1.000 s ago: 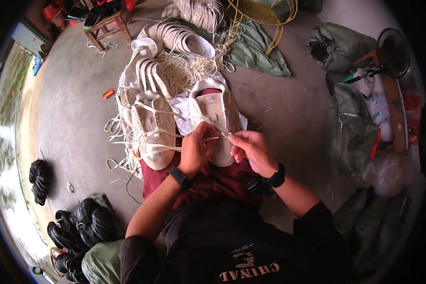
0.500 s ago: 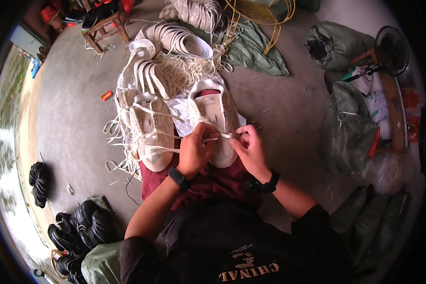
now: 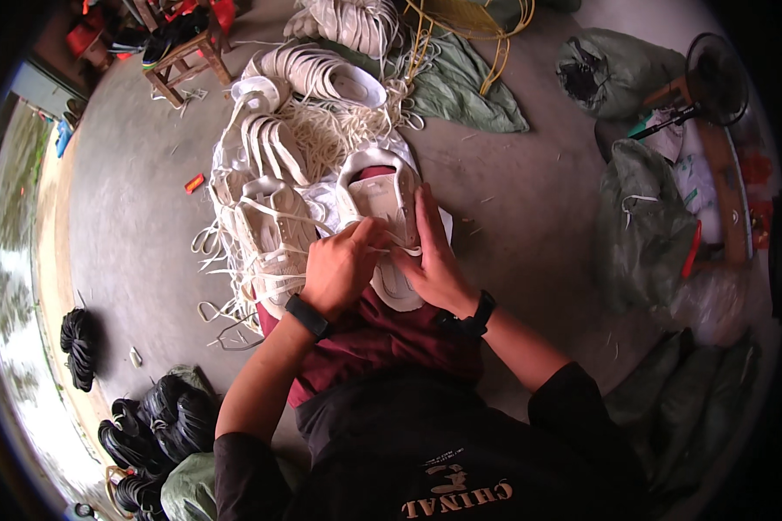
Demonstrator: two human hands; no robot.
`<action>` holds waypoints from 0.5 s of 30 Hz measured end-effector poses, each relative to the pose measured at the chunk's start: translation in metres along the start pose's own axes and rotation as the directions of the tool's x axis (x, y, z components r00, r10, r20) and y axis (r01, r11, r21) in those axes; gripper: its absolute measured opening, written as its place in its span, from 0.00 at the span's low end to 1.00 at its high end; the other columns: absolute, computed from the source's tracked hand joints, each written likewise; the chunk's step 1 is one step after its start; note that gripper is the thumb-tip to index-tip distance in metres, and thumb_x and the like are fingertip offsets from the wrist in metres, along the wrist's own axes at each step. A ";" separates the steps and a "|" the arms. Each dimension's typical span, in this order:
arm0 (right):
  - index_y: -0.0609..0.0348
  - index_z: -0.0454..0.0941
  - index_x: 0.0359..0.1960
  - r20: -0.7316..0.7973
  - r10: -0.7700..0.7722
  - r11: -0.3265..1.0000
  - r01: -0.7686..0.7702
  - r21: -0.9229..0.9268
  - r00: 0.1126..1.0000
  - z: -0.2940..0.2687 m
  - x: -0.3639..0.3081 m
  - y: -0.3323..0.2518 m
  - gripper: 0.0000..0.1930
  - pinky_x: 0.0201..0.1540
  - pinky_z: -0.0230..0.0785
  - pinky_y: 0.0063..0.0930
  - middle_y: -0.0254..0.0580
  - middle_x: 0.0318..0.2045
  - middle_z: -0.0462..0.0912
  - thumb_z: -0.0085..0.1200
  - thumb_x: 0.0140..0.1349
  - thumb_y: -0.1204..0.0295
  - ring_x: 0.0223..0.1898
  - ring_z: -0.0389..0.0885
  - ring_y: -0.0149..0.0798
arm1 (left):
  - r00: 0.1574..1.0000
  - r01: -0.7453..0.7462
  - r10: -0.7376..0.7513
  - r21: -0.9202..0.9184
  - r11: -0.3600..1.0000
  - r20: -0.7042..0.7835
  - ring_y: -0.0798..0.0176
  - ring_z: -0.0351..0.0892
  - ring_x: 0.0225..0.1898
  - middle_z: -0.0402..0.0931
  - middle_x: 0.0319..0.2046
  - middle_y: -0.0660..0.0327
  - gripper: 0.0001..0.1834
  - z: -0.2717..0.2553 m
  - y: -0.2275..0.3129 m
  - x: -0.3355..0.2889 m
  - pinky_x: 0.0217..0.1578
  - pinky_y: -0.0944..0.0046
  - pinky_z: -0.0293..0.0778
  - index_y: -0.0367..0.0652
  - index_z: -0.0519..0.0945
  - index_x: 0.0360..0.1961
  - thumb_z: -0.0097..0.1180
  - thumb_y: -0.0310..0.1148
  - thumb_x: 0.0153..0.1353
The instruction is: Lacing shoelaces into a pair of white sneakers.
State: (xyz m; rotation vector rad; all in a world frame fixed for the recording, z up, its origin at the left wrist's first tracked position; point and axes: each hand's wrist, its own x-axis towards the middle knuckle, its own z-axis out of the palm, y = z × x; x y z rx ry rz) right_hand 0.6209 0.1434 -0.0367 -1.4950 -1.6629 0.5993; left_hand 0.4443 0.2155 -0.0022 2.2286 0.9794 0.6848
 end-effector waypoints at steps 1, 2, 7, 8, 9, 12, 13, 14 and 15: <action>0.66 0.37 0.74 -0.002 0.003 1.000 -0.003 0.000 1.000 0.000 0.000 0.003 0.46 0.75 0.36 0.48 0.65 0.74 0.40 0.57 0.64 0.68 0.76 0.38 0.61 | 1.000 0.027 -0.027 0.022 0.999 0.006 0.50 0.85 0.33 0.84 0.31 0.58 0.15 -0.002 0.002 0.002 0.31 0.54 0.79 0.49 0.77 0.46 0.61 0.30 0.57; 0.66 0.37 0.74 -0.007 -0.002 1.000 0.002 0.010 1.000 -0.001 0.000 0.008 0.46 0.75 0.36 0.48 0.65 0.74 0.40 0.57 0.64 0.68 0.76 0.38 0.61 | 0.998 0.054 -0.055 0.047 0.997 0.017 0.49 0.85 0.31 0.84 0.30 0.57 0.14 -0.001 0.003 0.004 0.30 0.53 0.78 0.48 0.77 0.45 0.61 0.31 0.57; 0.67 0.36 0.74 -0.031 0.007 1.000 -0.007 -0.003 1.000 -0.003 -0.002 0.022 0.46 0.75 0.37 0.44 0.63 0.74 0.40 0.57 0.64 0.70 0.76 0.38 0.57 | 0.998 0.020 -0.031 0.178 0.984 0.058 0.46 0.82 0.26 0.81 0.26 0.54 0.12 0.005 -0.001 0.010 0.26 0.49 0.76 0.49 0.73 0.43 0.58 0.32 0.58; 0.68 0.36 0.74 -0.026 -0.003 1.000 0.003 -0.012 1.000 -0.005 -0.001 0.024 0.47 0.75 0.37 0.46 0.65 0.74 0.40 0.58 0.64 0.69 0.76 0.39 0.59 | 0.996 0.036 -0.050 0.191 0.981 0.071 0.45 0.81 0.25 0.80 0.23 0.53 0.10 0.006 0.000 0.011 0.25 0.48 0.76 0.48 0.72 0.42 0.57 0.32 0.59; 0.68 0.35 0.74 -0.022 -0.013 1.000 0.012 -0.020 1.000 -0.006 -0.001 0.025 0.48 0.75 0.38 0.48 0.66 0.73 0.41 0.59 0.63 0.69 0.75 0.39 0.61 | 0.996 0.032 -0.048 0.193 0.981 0.078 0.45 0.81 0.25 0.80 0.23 0.53 0.10 0.007 0.002 0.012 0.25 0.48 0.76 0.48 0.72 0.42 0.57 0.32 0.59; 0.68 0.35 0.74 -0.018 -0.029 1.000 0.029 -0.012 0.999 -0.012 -0.002 0.031 0.48 0.75 0.38 0.48 0.66 0.73 0.41 0.59 0.63 0.68 0.75 0.39 0.62 | 0.999 0.031 -0.036 0.160 0.987 0.028 0.44 0.80 0.23 0.78 0.20 0.52 0.08 0.008 0.008 0.013 0.24 0.47 0.75 0.48 0.71 0.39 0.57 0.32 0.61; 0.68 0.35 0.74 -0.025 -0.025 1.000 0.025 -0.010 0.999 -0.015 -0.003 0.032 0.48 0.75 0.38 0.48 0.66 0.73 0.41 0.59 0.63 0.68 0.75 0.39 0.62 | 0.999 0.033 -0.035 0.160 0.987 0.015 0.44 0.80 0.23 0.78 0.20 0.52 0.08 0.006 0.009 0.013 0.24 0.47 0.74 0.47 0.71 0.39 0.57 0.32 0.61; 0.68 0.36 0.74 -0.024 -0.029 1.000 0.029 -0.003 0.999 -0.017 -0.003 0.033 0.48 0.75 0.38 0.48 0.66 0.73 0.40 0.59 0.63 0.68 0.75 0.39 0.62 | 0.999 0.035 -0.036 0.161 0.986 0.001 0.44 0.80 0.23 0.78 0.20 0.52 0.08 0.005 0.010 0.013 0.23 0.47 0.74 0.47 0.71 0.38 0.58 0.32 0.62; 0.69 0.36 0.73 -0.023 -0.034 0.999 0.034 0.004 0.999 -0.019 -0.004 0.034 0.48 0.75 0.38 0.47 0.66 0.73 0.40 0.60 0.63 0.68 0.75 0.39 0.62 | 0.998 0.061 -0.057 0.140 0.988 -0.031 0.44 0.80 0.22 0.78 0.20 0.52 0.09 0.004 0.011 0.014 0.23 0.48 0.73 0.47 0.71 0.38 0.59 0.31 0.61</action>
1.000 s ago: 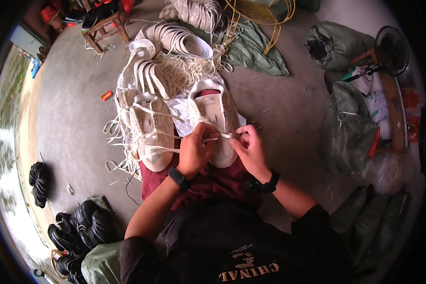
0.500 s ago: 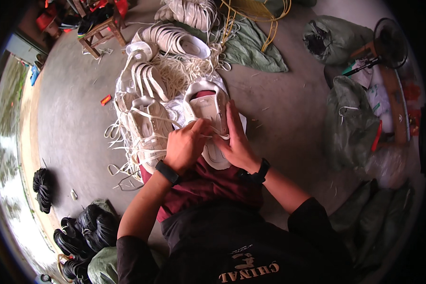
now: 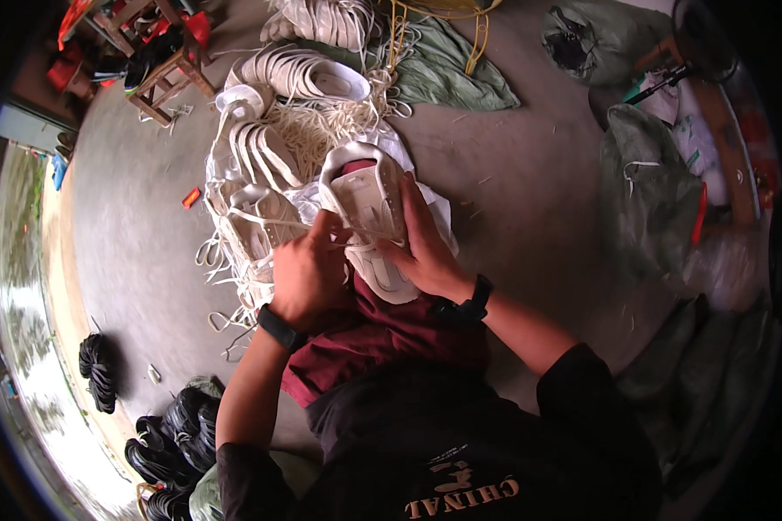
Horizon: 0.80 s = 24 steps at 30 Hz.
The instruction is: Lacing shoelaces into a pair of white sneakers.
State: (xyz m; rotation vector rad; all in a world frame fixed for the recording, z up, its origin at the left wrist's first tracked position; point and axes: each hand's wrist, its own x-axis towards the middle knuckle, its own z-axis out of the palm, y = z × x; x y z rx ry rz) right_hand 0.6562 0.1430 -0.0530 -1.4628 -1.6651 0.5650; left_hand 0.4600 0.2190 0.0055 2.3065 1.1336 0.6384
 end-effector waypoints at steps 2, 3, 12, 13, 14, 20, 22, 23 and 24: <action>0.68 0.35 0.74 0.007 0.019 1.000 -0.019 -0.012 1.000 -0.004 -0.002 0.004 0.48 0.75 0.37 0.45 0.63 0.74 0.39 0.59 0.64 0.68 0.76 0.38 0.59 | 0.998 0.005 -0.005 -0.009 1.000 -0.069 0.44 0.81 0.23 0.79 0.21 0.53 0.08 -0.005 0.001 0.003 0.23 0.48 0.73 0.45 0.72 0.38 0.58 0.30 0.61; 0.67 0.35 0.74 0.021 0.035 0.999 -0.035 -0.027 0.999 -0.007 -0.004 0.006 0.48 0.75 0.36 0.42 0.61 0.75 0.37 0.58 0.64 0.68 0.76 0.37 0.55 | 0.997 0.025 -0.025 -0.005 1.000 -0.076 0.45 0.81 0.23 0.79 0.21 0.53 0.08 -0.009 0.006 0.005 0.23 0.49 0.73 0.45 0.72 0.38 0.59 0.30 0.61; 0.66 0.35 0.74 0.020 0.027 0.999 -0.026 -0.028 0.999 -0.019 -0.005 0.016 0.49 0.75 0.37 0.43 0.61 0.75 0.38 0.59 0.63 0.67 0.76 0.38 0.57 | 0.998 0.057 -0.057 0.003 0.998 -0.027 0.51 0.86 0.35 0.83 0.30 0.53 0.09 -0.003 0.014 0.003 0.33 0.58 0.78 0.40 0.73 0.38 0.60 0.25 0.59; 0.66 0.35 0.74 0.015 0.031 0.999 -0.031 -0.027 0.999 -0.019 -0.005 0.016 0.49 0.75 0.37 0.43 0.61 0.75 0.38 0.59 0.63 0.67 0.76 0.38 0.57 | 0.998 0.054 -0.054 0.005 0.999 -0.021 0.51 0.86 0.35 0.83 0.30 0.53 0.09 -0.004 0.015 0.004 0.33 0.58 0.78 0.40 0.73 0.38 0.60 0.25 0.59; 0.66 0.35 0.74 0.016 0.031 0.999 -0.030 -0.028 0.999 -0.020 -0.005 0.016 0.49 0.75 0.37 0.43 0.62 0.75 0.38 0.60 0.62 0.67 0.76 0.39 0.57 | 0.996 0.070 -0.071 -0.018 0.997 -0.058 0.52 0.86 0.35 0.83 0.31 0.53 0.09 -0.006 0.017 0.005 0.33 0.59 0.78 0.40 0.73 0.38 0.60 0.24 0.59; 0.70 0.36 0.73 -0.004 0.003 1.000 -0.003 -0.014 1.000 -0.029 -0.005 0.021 0.49 0.75 0.37 0.46 0.66 0.73 0.40 0.60 0.61 0.67 0.75 0.39 0.61 | 0.982 0.189 -0.189 -0.001 0.982 -0.013 0.58 0.76 0.22 0.72 0.22 0.60 0.17 0.011 0.039 0.009 0.29 0.58 0.75 0.45 0.79 0.49 0.63 0.27 0.57; 0.73 0.38 0.72 -0.005 -0.002 1.000 0.002 0.010 1.000 -0.033 -0.005 0.023 0.49 0.75 0.37 0.49 0.70 0.72 0.42 0.61 0.60 0.66 0.74 0.40 0.65 | 0.996 0.068 -0.070 0.043 0.997 0.048 0.58 0.77 0.25 0.73 0.25 0.60 0.17 0.017 0.047 0.012 0.29 0.57 0.75 0.46 0.80 0.49 0.64 0.28 0.57; 0.73 0.38 0.72 0.006 0.009 1.000 -0.009 0.009 1.000 -0.035 -0.005 0.023 0.49 0.75 0.37 0.49 0.70 0.72 0.42 0.61 0.60 0.65 0.74 0.40 0.65 | 0.993 -0.051 0.043 0.077 0.996 0.110 0.57 0.79 0.27 0.74 0.29 0.61 0.17 0.019 0.049 0.014 0.29 0.57 0.76 0.47 0.81 0.49 0.65 0.29 0.56; 0.74 0.38 0.72 0.017 0.021 1.000 -0.021 0.008 1.000 -0.036 -0.005 0.023 0.49 0.75 0.37 0.49 0.71 0.72 0.41 0.61 0.60 0.65 0.74 0.39 0.65 | 0.987 -0.095 0.080 0.114 0.989 0.137 0.55 0.80 0.31 0.74 0.34 0.61 0.16 0.022 0.050 0.015 0.30 0.55 0.76 0.49 0.81 0.47 0.65 0.30 0.56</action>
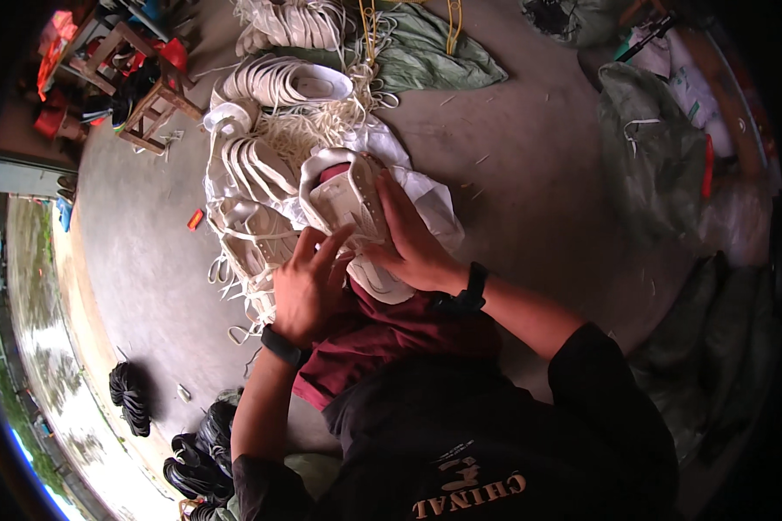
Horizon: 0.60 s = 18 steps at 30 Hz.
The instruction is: Lacing shoelaces into a pair of white sneakers.
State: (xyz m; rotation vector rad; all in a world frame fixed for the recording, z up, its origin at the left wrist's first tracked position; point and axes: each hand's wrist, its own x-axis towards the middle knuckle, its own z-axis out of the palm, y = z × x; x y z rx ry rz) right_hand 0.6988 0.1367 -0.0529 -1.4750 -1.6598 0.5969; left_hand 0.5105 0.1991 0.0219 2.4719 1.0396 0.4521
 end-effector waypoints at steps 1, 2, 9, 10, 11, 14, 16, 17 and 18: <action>0.74 0.38 0.72 -0.004 0.001 1.000 -0.001 0.004 1.000 0.000 0.000 0.000 0.49 0.75 0.37 0.49 0.71 0.72 0.41 0.61 0.60 0.65 0.74 0.39 0.65 | 1.000 -0.002 0.002 0.004 1.000 0.003 0.55 0.80 0.31 0.74 0.34 0.61 0.16 0.002 0.000 0.002 0.30 0.55 0.76 0.49 0.81 0.47 0.65 0.30 0.56; 0.74 0.38 0.72 -0.007 -0.006 1.000 0.006 0.004 1.000 -0.001 0.000 0.002 0.49 0.75 0.37 0.49 0.71 0.72 0.42 0.61 0.60 0.64 0.74 0.39 0.65 | 0.999 -0.042 0.042 0.034 0.999 -0.003 0.54 0.81 0.31 0.74 0.35 0.61 0.15 0.004 0.000 0.007 0.30 0.55 0.77 0.48 0.81 0.46 0.64 0.30 0.56; 0.78 0.40 0.70 -0.013 -0.018 1.000 0.018 -0.010 1.000 -0.006 -0.002 0.010 0.49 0.75 0.38 0.49 0.73 0.71 0.44 0.58 0.62 0.58 0.74 0.40 0.65 | 0.991 -0.018 0.038 -0.146 0.989 0.132 0.49 0.82 0.32 0.79 0.31 0.54 0.08 0.003 0.009 0.025 0.31 0.54 0.76 0.43 0.81 0.39 0.61 0.26 0.57; 0.78 0.40 0.70 -0.016 -0.015 1.000 0.014 -0.008 1.000 -0.007 -0.002 0.010 0.49 0.75 0.38 0.49 0.73 0.71 0.44 0.58 0.62 0.58 0.74 0.40 0.65 | 0.988 0.029 0.003 -0.208 0.978 0.154 0.48 0.83 0.31 0.80 0.28 0.51 0.08 0.003 0.012 0.027 0.31 0.54 0.76 0.41 0.81 0.39 0.60 0.26 0.57; 0.78 0.40 0.70 -0.025 -0.020 1.000 0.019 -0.018 0.999 -0.009 -0.001 0.010 0.48 0.75 0.38 0.49 0.73 0.70 0.45 0.58 0.62 0.59 0.74 0.40 0.66 | 0.987 0.028 0.005 -0.206 0.978 0.158 0.48 0.83 0.31 0.80 0.28 0.51 0.08 0.002 0.016 0.029 0.31 0.54 0.76 0.41 0.81 0.39 0.60 0.26 0.57; 0.77 0.41 0.70 -0.045 -0.028 0.999 0.027 -0.028 0.999 -0.013 -0.001 0.012 0.48 0.75 0.38 0.49 0.73 0.70 0.45 0.58 0.62 0.59 0.74 0.41 0.66 | 0.974 0.099 -0.049 -0.223 0.970 0.221 0.46 0.82 0.29 0.79 0.24 0.47 0.08 0.005 0.023 0.035 0.31 0.55 0.76 0.38 0.80 0.38 0.60 0.27 0.57; 0.77 0.41 0.70 -0.056 -0.034 0.999 0.033 -0.024 0.998 -0.014 -0.002 0.015 0.48 0.74 0.38 0.50 0.72 0.70 0.45 0.58 0.62 0.60 0.74 0.41 0.67 | 0.980 0.086 -0.040 -0.227 0.970 0.197 0.49 0.83 0.28 0.80 0.24 0.47 0.07 0.014 0.018 0.034 0.31 0.57 0.76 0.37 0.81 0.36 0.60 0.29 0.58; 0.77 0.41 0.70 -0.048 -0.034 0.999 0.032 -0.039 0.998 -0.016 -0.004 0.017 0.48 0.74 0.38 0.50 0.72 0.71 0.44 0.59 0.61 0.60 0.73 0.42 0.67 | 0.979 0.084 -0.038 -0.224 0.971 0.203 0.49 0.83 0.28 0.80 0.24 0.47 0.07 0.017 0.020 0.035 0.31 0.57 0.76 0.37 0.81 0.36 0.60 0.29 0.58; 0.76 0.42 0.70 -0.041 -0.034 0.998 0.032 -0.054 0.999 -0.017 -0.005 0.019 0.48 0.74 0.38 0.50 0.72 0.71 0.44 0.60 0.61 0.60 0.73 0.42 0.67 | 0.967 0.169 -0.114 -0.240 0.956 0.227 0.50 0.84 0.28 0.81 0.26 0.47 0.08 0.019 0.023 0.036 0.32 0.57 0.76 0.36 0.82 0.36 0.60 0.30 0.59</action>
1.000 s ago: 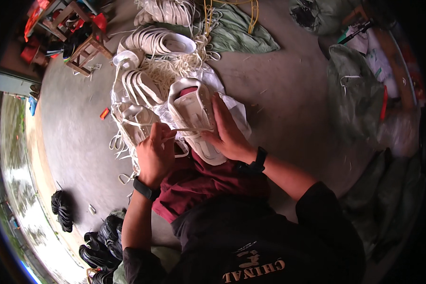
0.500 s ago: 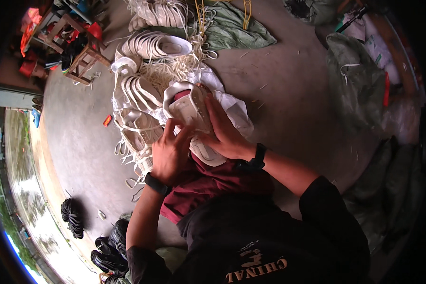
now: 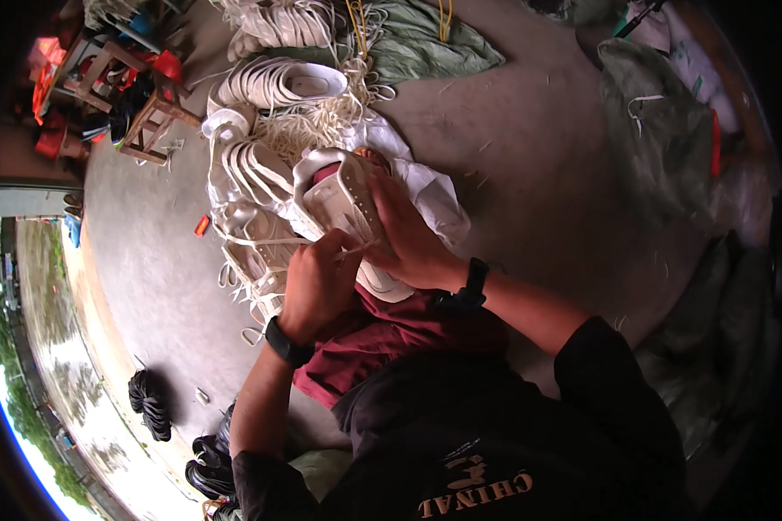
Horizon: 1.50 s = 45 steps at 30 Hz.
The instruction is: Lacing shoelaces into a pair of white sneakers.
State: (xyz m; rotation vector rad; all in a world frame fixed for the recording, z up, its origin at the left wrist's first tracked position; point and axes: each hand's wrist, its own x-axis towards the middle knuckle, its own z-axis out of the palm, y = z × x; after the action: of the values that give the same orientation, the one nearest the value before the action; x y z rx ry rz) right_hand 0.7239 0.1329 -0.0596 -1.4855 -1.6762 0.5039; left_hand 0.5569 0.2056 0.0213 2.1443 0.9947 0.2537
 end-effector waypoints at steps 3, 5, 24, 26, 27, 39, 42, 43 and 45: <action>0.75 0.42 0.71 0.014 0.017 1.000 -0.017 -0.002 1.000 -0.004 -0.001 0.005 0.49 0.74 0.39 0.50 0.71 0.71 0.44 0.60 0.60 0.60 0.73 0.43 0.67 | 0.996 0.086 -0.085 -0.064 0.994 0.026 0.53 0.85 0.29 0.82 0.27 0.48 0.10 0.005 0.002 0.004 0.33 0.58 0.77 0.35 0.82 0.36 0.60 0.32 0.59; 0.74 0.42 0.71 0.005 0.023 1.000 -0.023 0.000 1.000 -0.008 -0.003 0.005 0.48 0.74 0.39 0.50 0.71 0.71 0.43 0.60 0.60 0.60 0.73 0.43 0.67 | 0.995 0.092 -0.089 -0.093 0.991 0.043 0.54 0.85 0.30 0.83 0.28 0.48 0.11 0.007 0.002 0.007 0.33 0.58 0.77 0.34 0.82 0.36 0.60 0.33 0.59; 0.72 0.42 0.72 0.016 -0.081 0.976 0.076 0.204 0.997 -0.029 -0.002 0.017 0.43 0.75 0.34 0.45 0.68 0.72 0.43 0.55 0.63 0.66 0.75 0.39 0.61 | 0.989 0.072 -0.070 0.011 0.997 -0.130 0.58 0.84 0.27 0.83 0.25 0.53 0.10 -0.005 0.019 0.007 0.31 0.61 0.75 0.34 0.83 0.34 0.61 0.33 0.61; 0.71 0.41 0.72 0.015 -0.053 0.984 0.050 0.172 0.998 -0.032 -0.001 0.009 0.43 0.75 0.33 0.45 0.67 0.73 0.42 0.54 0.64 0.67 0.75 0.39 0.60 | 0.976 0.090 -0.089 -0.001 0.996 -0.197 0.53 0.85 0.29 0.82 0.24 0.51 0.09 -0.010 0.021 0.004 0.31 0.58 0.76 0.37 0.84 0.34 0.60 0.33 0.61; 0.70 0.41 0.73 0.012 -0.022 0.990 0.020 0.137 1.000 -0.033 0.000 0.006 0.42 0.75 0.33 0.45 0.66 0.73 0.42 0.53 0.64 0.68 0.76 0.38 0.59 | 0.976 0.089 -0.088 -0.002 0.996 -0.198 0.53 0.85 0.29 0.82 0.24 0.51 0.09 -0.014 0.022 0.003 0.31 0.58 0.76 0.37 0.84 0.34 0.60 0.33 0.61; 0.60 0.65 0.62 0.103 0.262 0.915 -0.281 0.288 0.959 -0.061 -0.020 -0.068 0.25 0.44 0.69 0.28 0.37 0.41 0.77 0.58 0.65 0.72 0.41 0.75 0.29 | 0.947 -0.160 0.222 -0.258 0.953 0.232 0.53 0.86 0.36 0.83 0.41 0.54 0.11 0.010 0.056 -0.085 0.37 0.60 0.81 0.40 0.84 0.40 0.58 0.23 0.53; 0.64 0.64 0.62 0.383 0.307 0.679 -0.482 0.554 0.871 -0.056 -0.035 -0.075 0.26 0.39 0.70 0.26 0.36 0.28 0.78 0.57 0.65 0.73 0.31 0.75 0.26 | 0.909 -0.277 0.339 -0.257 0.926 0.241 0.53 0.85 0.36 0.83 0.41 0.58 0.13 0.002 0.060 -0.091 0.37 0.58 0.82 0.44 0.85 0.38 0.58 0.21 0.51; 0.64 0.64 0.62 0.385 0.308 0.683 -0.484 0.547 0.870 -0.054 -0.041 -0.074 0.26 0.39 0.70 0.26 0.36 0.28 0.78 0.57 0.65 0.73 0.31 0.75 0.26 | 0.922 -0.244 0.306 -0.258 0.935 0.238 0.53 0.85 0.36 0.84 0.40 0.58 0.13 -0.004 0.063 -0.090 0.38 0.58 0.82 0.44 0.85 0.39 0.58 0.21 0.51; 0.64 0.63 0.63 0.545 0.365 0.337 -0.652 0.679 0.755 -0.055 -0.048 -0.076 0.24 0.38 0.70 0.25 0.36 0.31 0.80 0.54 0.66 0.76 0.31 0.76 0.27 | 0.994 0.081 -0.039 -0.430 0.899 0.107 0.52 0.84 0.33 0.82 0.32 0.56 0.08 -0.009 0.041 -0.090 0.35 0.58 0.79 0.42 0.84 0.36 0.61 0.23 0.53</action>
State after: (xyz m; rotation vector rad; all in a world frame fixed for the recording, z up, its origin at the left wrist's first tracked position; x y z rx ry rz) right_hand 0.7182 0.0583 0.0146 -1.1311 -0.7746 1.7281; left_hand 0.5155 0.1282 0.0671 1.6999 0.8539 0.3078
